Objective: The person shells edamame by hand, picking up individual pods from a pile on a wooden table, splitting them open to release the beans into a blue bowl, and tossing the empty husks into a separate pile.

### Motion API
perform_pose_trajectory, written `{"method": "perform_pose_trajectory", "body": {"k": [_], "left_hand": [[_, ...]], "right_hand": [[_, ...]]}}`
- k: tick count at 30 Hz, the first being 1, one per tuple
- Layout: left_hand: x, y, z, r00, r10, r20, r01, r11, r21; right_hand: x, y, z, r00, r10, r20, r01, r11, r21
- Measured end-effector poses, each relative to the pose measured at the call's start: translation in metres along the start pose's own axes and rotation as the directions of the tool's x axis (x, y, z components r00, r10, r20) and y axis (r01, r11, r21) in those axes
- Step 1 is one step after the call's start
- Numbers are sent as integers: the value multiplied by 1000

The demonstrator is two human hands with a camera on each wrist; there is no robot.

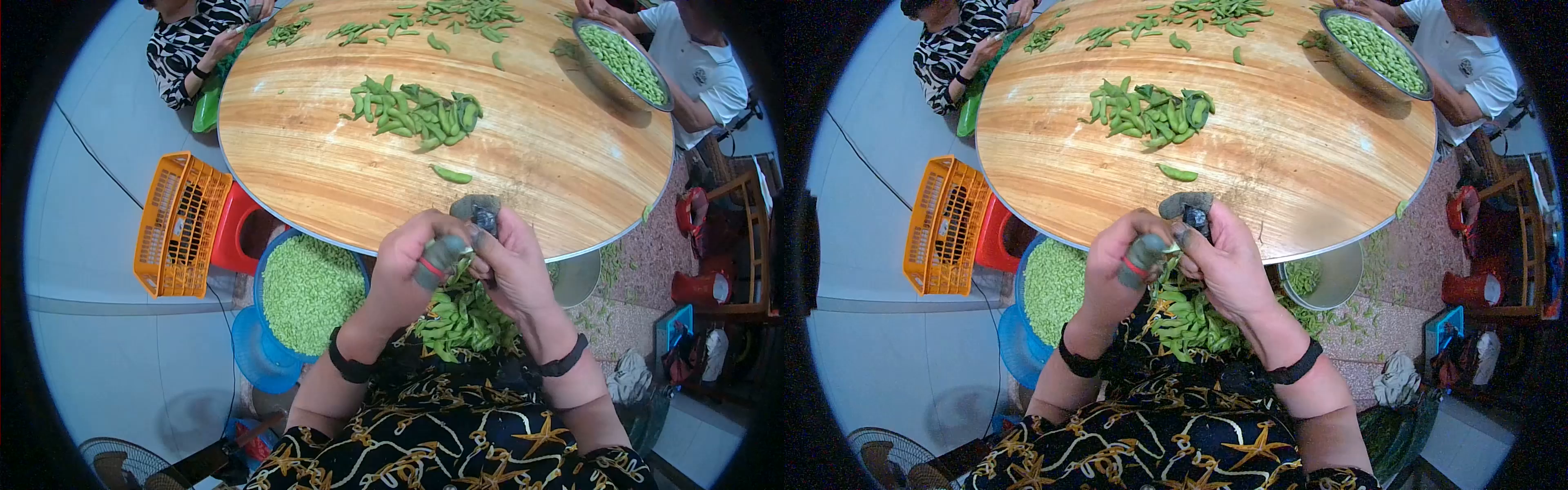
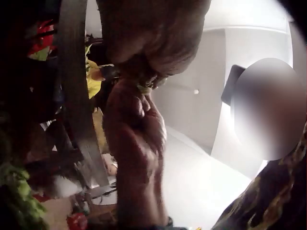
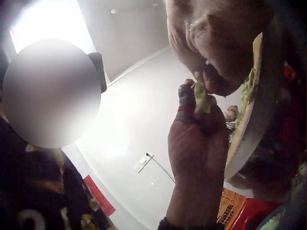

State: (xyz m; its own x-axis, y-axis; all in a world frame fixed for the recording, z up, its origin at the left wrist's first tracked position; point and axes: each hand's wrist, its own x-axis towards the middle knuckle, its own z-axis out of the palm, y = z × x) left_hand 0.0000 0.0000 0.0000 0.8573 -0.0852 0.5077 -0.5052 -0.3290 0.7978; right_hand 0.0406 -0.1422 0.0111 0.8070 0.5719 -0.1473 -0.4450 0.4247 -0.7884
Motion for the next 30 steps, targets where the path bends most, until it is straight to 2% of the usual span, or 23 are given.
{"method": "perform_pose_trajectory", "body": {"k": [1, 2, 3, 5, 6, 7, 8, 9, 10, 11, 12, 13, 15, 16, 19, 20, 21, 22, 24, 25, 26, 27, 30], "left_hand": [[-3, -2, 2, 969, -248, 1, 226, 879, -420], [-5, -3, 3, 882, -459, 106, 373, 545, -751], [-7, -4, 1, 875, -472, 112, 389, 545, -742], [-6, -7, 2, 909, -391, -146, 305, 860, -409], [-4, -9, -1, 910, -388, -147, 300, 860, -412], [-3, -11, -10, 848, -472, -239, 294, 796, -529], [-3, -11, -16, 763, -568, -310, 274, 717, -641], [-2, -13, -22, 764, -565, -310, 272, 719, -640], [-2, -14, -26, 791, -551, -264, 215, 656, -723], [-2, -14, -27, 817, -533, -221, 161, 578, -800], [-1, -10, -23, 804, -568, -177, 203, 542, -815], [1, -8, -19, 803, -568, -180, 204, 545, -813], [3, -5, -13, 770, -624, -134, 228, 465, -855], [4, -6, -11, 778, -612, -142, 272, 531, -802], [9, 1, -8, 751, -657, -67, 338, 470, -815], [10, 1, -7, 746, -662, -71, 338, 469, -816], [11, 1, -5, 741, -672, 7, 346, 373, -861], [11, 0, -3, 734, -674, 86, 356, 273, -894], [6, -5, 0, 762, -643, 69, 322, 284, -903], [6, -5, 2, 794, -606, 50, 284, 296, -912], [7, -1, 5, 767, -641, -35, 262, 362, -895], [7, -1, 6, 766, -641, -35, 263, 362, -894], [7, -1, 7, 740, -669, -65, 293, 408, -865]], "right_hand": [[0, 1, 2, 999, -26, -20, 26, 999, -26], [0, 2, 3, 998, -52, -40, 50, 997, -52], [0, 5, 5, 998, -44, -43, 43, 999, -34], [1, 3, 1, 1000, -13, -12, 12, 992, -123], [-2, -10, -3, 1000, -16, -12, 15, 992, -129], [-7, -30, -4, 958, 74, 277, 64, 886, -459], [-9, -42, -5, 835, 260, 484, 196, 682, -704], [-5, -41, -6, 835, 258, 485, 199, 682, -704], [1, -38, -7, 905, 86, 417, 309, 542, -782], [7, -37, -8, 927, -100, 362, 373, 373, -850], [17, -48, -4, 966, -132, 221, 241, 166, -956], [33, -44, -9, 966, -132, 224, 244, 169, -955], [59, -27, -18, 861, -395, 320, 245, -228, -942], [61, -25, -19, 860, -398, 320, 244, -228, -942], [61, -22, -20, 924, -297, 240, 178, -221, -959], [55, -21, -21, 913, -324, 249, 279, 48, -959], [49, -20, -22, 902, -354, 248, 363, 309, -879], [42, -19, -20, 904, -349, 247, 362, 314, -878], [26, -18, -15, 986, -65, 151, 146, 768, -624], [20, -21, -14, 987, -65, 148, 144, 771, -621], [15, -24, -15, 981, 24, 194, 88, 831, -549], [11, -27, -16, 962, 109, 249, 24, 879, -476], [6, -30, -22, 941, 190, 278, -60, 907, -416]]}}
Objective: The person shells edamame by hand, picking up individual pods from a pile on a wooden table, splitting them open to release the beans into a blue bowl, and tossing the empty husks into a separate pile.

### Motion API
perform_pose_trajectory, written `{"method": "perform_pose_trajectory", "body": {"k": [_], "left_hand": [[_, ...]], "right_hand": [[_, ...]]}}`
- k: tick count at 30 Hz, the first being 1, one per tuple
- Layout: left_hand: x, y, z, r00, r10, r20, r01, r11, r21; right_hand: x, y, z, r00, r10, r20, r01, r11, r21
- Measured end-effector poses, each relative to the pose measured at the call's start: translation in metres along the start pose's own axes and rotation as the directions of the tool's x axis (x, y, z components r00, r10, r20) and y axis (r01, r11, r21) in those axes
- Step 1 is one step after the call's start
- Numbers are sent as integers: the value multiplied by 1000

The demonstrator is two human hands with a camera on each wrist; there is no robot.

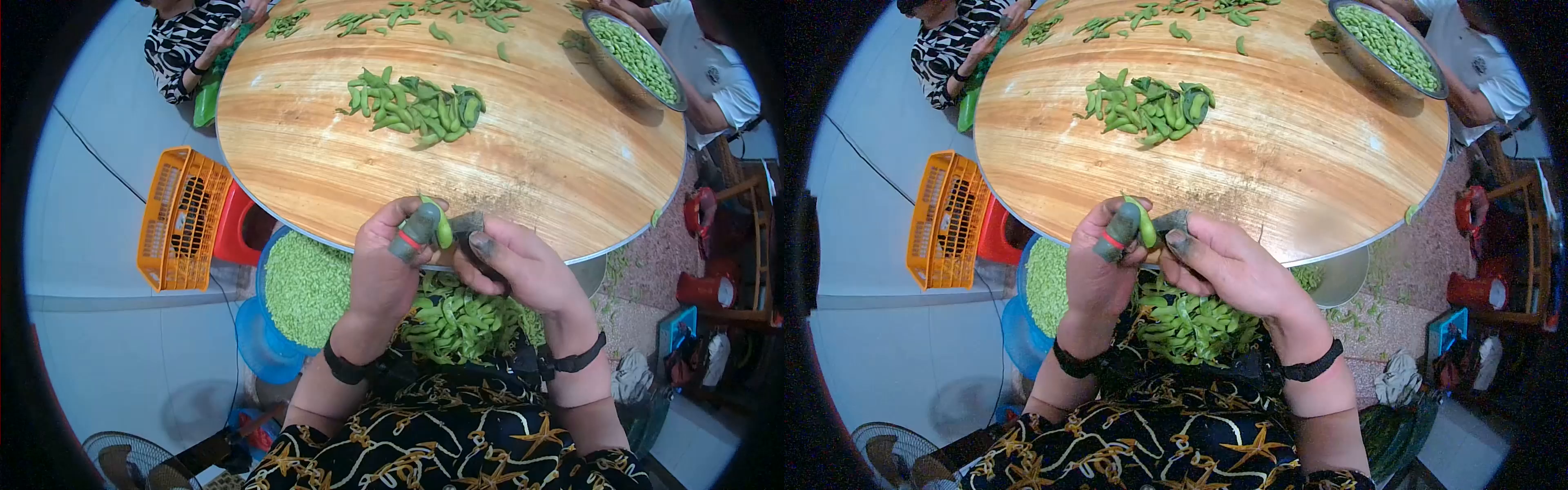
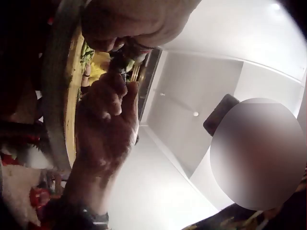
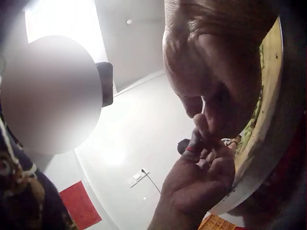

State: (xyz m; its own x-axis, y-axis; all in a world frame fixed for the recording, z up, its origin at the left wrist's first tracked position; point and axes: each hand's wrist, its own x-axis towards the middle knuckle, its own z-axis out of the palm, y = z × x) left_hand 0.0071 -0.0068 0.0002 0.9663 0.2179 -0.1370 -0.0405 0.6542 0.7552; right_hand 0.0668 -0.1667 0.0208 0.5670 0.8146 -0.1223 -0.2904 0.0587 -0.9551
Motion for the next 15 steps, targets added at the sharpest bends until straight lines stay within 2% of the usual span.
{"method": "perform_pose_trajectory", "body": {"k": [1, 3, 5, 7, 9, 11, 12, 14, 15], "left_hand": [[0, 0, 1, 1000, 9, 1, -9, 999, 34], [-1, -2, 3, 1000, 18, 3, -18, 997, 68], [-2, -3, 7, 993, 118, -28, -111, 976, 189], [-3, -2, 9, 991, 128, -36, -117, 970, 214], [-3, -4, 10, 990, 137, -40, -124, 963, 239], [-4, -7, 11, 964, 267, -9, -228, 841, 490], [-5, -6, 11, 964, 266, -8, -228, 841, 491], [-6, -2, 13, 994, 98, 49, -105, 978, 179], [-4, -1, 8, 994, 98, 49, -105, 978, 178]], "right_hand": [[-1, 0, -1, 998, 22, 51, -26, 998, 65], [-1, 3, -2, 999, 17, 48, -20, 997, 80], [-1, 6, -3, 999, 11, 44, -16, 995, 97], [-2, 8, -4, 996, 38, 75, -53, 973, 224], [-1, 7, -1, 999, 28, 44, -36, 980, 194], [-2, 9, 0, 1000, 21, 13, -23, 986, 164], [-1, 14, -1, 1000, 5, 12, -7, 986, 169], [-3, 14, 1, 1000, -10, 9, 8, 985, 173], [-4, 10, 4, 999, 40, 11, -41, 974, 221]]}}
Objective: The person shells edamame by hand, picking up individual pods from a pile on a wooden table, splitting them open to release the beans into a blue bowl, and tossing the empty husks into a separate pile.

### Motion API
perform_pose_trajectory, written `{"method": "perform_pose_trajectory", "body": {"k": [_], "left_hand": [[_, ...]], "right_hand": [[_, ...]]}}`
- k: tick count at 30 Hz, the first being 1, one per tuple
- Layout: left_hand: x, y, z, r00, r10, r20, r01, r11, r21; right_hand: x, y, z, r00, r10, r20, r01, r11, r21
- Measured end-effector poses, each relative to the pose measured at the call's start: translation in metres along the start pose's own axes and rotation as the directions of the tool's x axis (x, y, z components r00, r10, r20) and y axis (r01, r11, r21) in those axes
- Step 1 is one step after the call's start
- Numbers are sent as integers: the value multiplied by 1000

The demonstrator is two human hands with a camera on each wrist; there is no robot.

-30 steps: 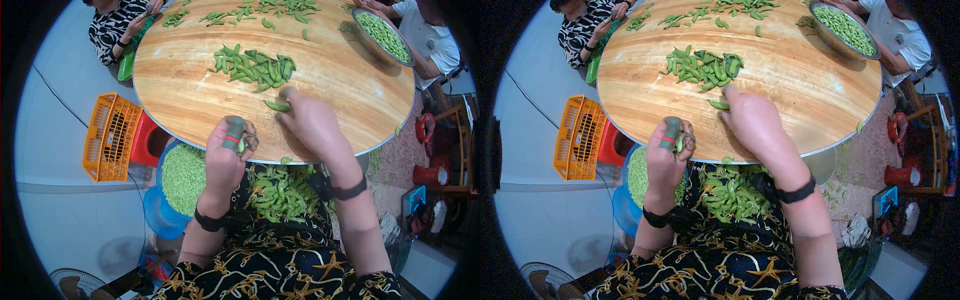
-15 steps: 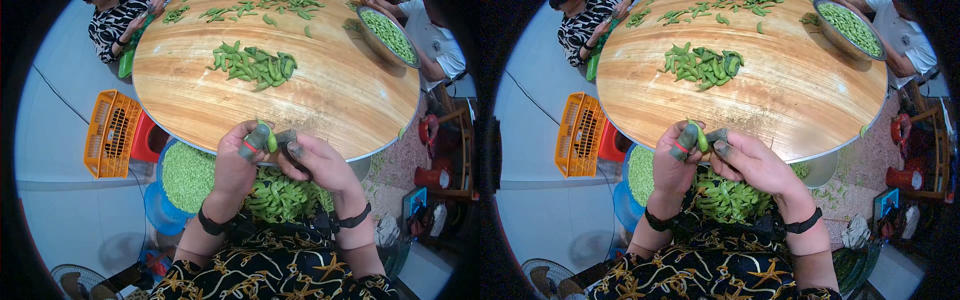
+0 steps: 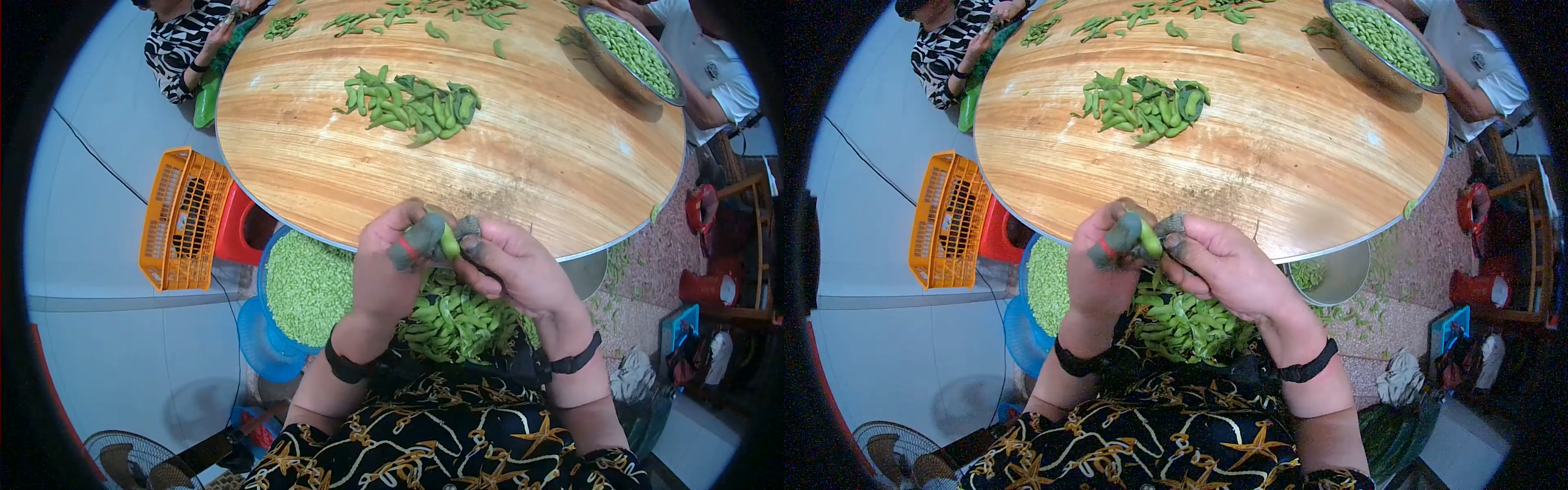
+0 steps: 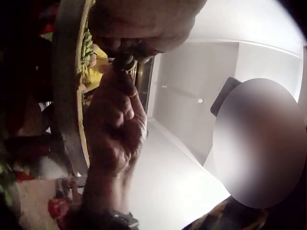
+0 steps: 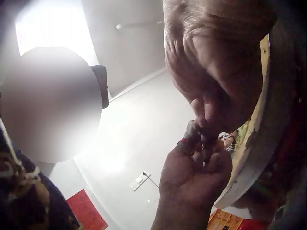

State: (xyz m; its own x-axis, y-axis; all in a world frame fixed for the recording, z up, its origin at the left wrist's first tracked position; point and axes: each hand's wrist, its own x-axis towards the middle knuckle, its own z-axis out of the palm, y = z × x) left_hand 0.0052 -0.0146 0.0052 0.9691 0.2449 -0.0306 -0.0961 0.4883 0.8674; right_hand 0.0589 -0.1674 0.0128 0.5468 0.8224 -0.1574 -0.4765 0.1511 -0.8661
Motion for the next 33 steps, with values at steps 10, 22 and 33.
{"method": "perform_pose_trajectory", "body": {"k": [10, 22, 33], "left_hand": [[2, -7, 3, 998, 46, -33, -37, 968, 246], [11, -1, -20, 994, -85, 72, 95, 983, -156], [6, -4, -21, 956, 3, 293, -143, 877, 459]], "right_hand": [[16, 9, 3, 868, -468, -165, 176, 601, -780], [109, -65, -79, 799, -579, -164, -78, 171, -982], [56, -57, -50, 941, -297, -165, -59, 338, -939]]}}
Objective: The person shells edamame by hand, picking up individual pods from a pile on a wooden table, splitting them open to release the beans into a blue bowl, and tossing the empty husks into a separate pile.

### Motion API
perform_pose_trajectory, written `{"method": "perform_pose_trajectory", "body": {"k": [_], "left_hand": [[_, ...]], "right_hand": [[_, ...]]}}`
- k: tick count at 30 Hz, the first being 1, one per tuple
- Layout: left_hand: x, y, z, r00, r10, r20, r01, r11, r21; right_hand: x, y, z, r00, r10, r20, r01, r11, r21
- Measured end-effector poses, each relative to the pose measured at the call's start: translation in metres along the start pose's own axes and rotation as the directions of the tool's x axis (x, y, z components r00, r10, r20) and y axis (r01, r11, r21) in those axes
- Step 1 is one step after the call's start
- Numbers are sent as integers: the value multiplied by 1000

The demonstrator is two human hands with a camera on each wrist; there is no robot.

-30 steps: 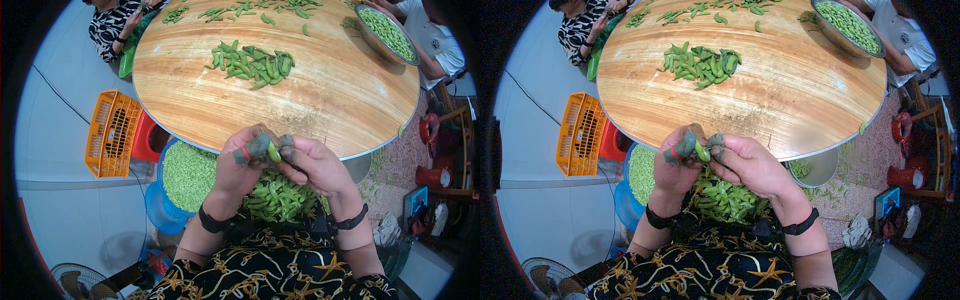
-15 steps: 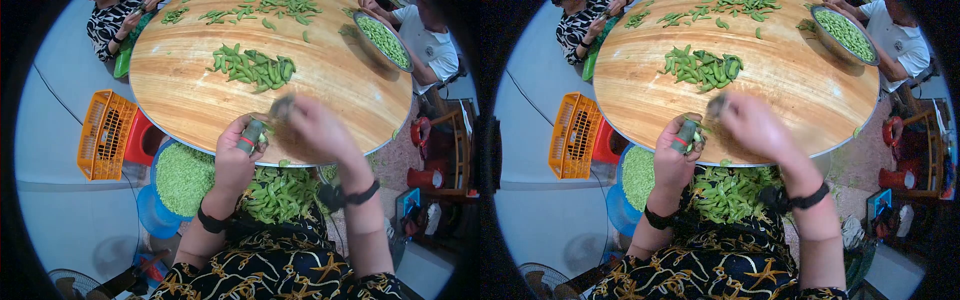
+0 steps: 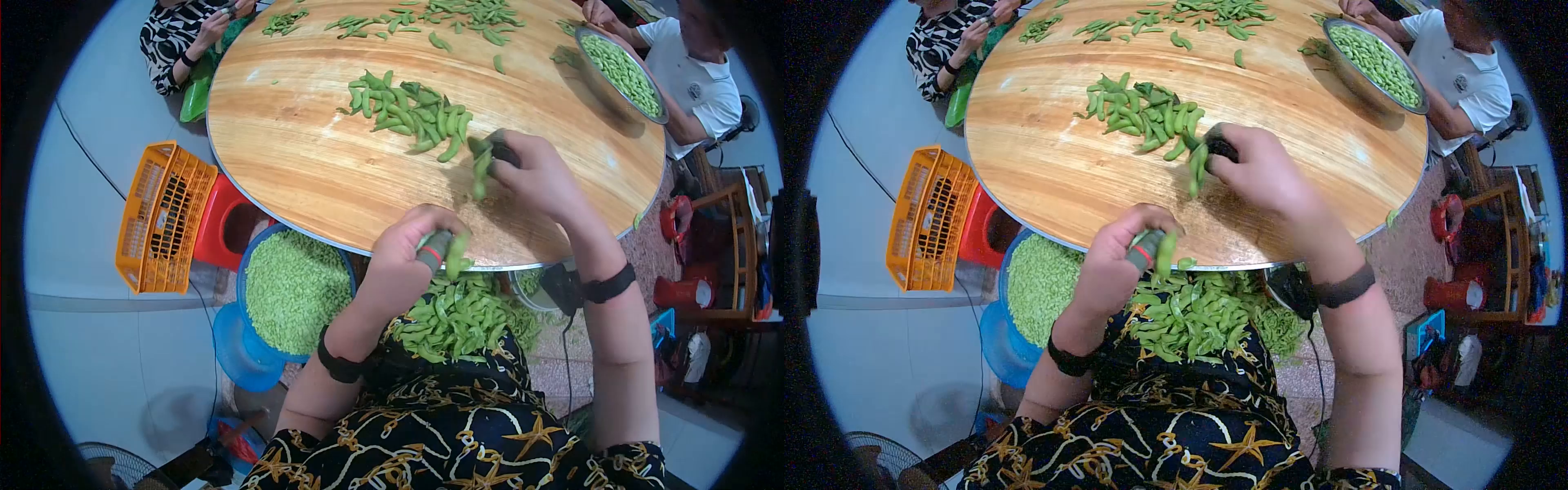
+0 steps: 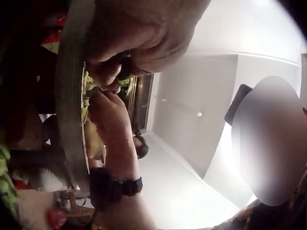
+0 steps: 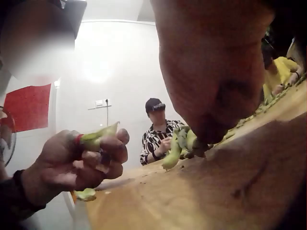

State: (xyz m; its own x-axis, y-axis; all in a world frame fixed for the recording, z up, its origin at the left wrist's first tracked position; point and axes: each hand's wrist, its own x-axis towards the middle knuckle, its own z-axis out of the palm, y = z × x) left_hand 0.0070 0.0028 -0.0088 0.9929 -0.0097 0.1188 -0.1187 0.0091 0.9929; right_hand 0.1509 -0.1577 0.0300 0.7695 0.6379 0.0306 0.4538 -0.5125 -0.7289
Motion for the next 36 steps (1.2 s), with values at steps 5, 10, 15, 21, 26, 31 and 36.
{"method": "perform_pose_trajectory", "body": {"k": [5, 10, 15, 21, 26, 31, 36], "left_hand": [[-1, 14, 6, 971, -240, -1, 231, 936, -265], [-1, 16, 8, 962, -261, -77, 212, 897, -389], [-6, 9, 6, 954, -269, -132, 204, 906, -370], [-4, 13, 11, 952, -258, -167, 188, 918, -349], [-5, 12, 10, 942, -284, -177, 199, 901, -385], [-3, 18, 8, 928, -318, -192, 206, 870, -447], [12, 9, 11, 965, -257, -55, 167, 760, -628]], "right_hand": [[-12, 14, -3, 990, 137, -35, -130, 979, 158], [-8, 21, -9, 962, -46, -268, -85, 885, -458], [-18, 19, -8, 926, -36, -376, -114, 922, -369], [-45, -24, 22, 937, -49, -347, -115, 893, -436], [-32, -21, 53, 935, -30, -352, -146, 874, -463], [-36, -6, 37, 930, -139, -341, 28, 950, -311], [-51, -21, 36, 988, 13, -152, 60, 884, 463]]}}
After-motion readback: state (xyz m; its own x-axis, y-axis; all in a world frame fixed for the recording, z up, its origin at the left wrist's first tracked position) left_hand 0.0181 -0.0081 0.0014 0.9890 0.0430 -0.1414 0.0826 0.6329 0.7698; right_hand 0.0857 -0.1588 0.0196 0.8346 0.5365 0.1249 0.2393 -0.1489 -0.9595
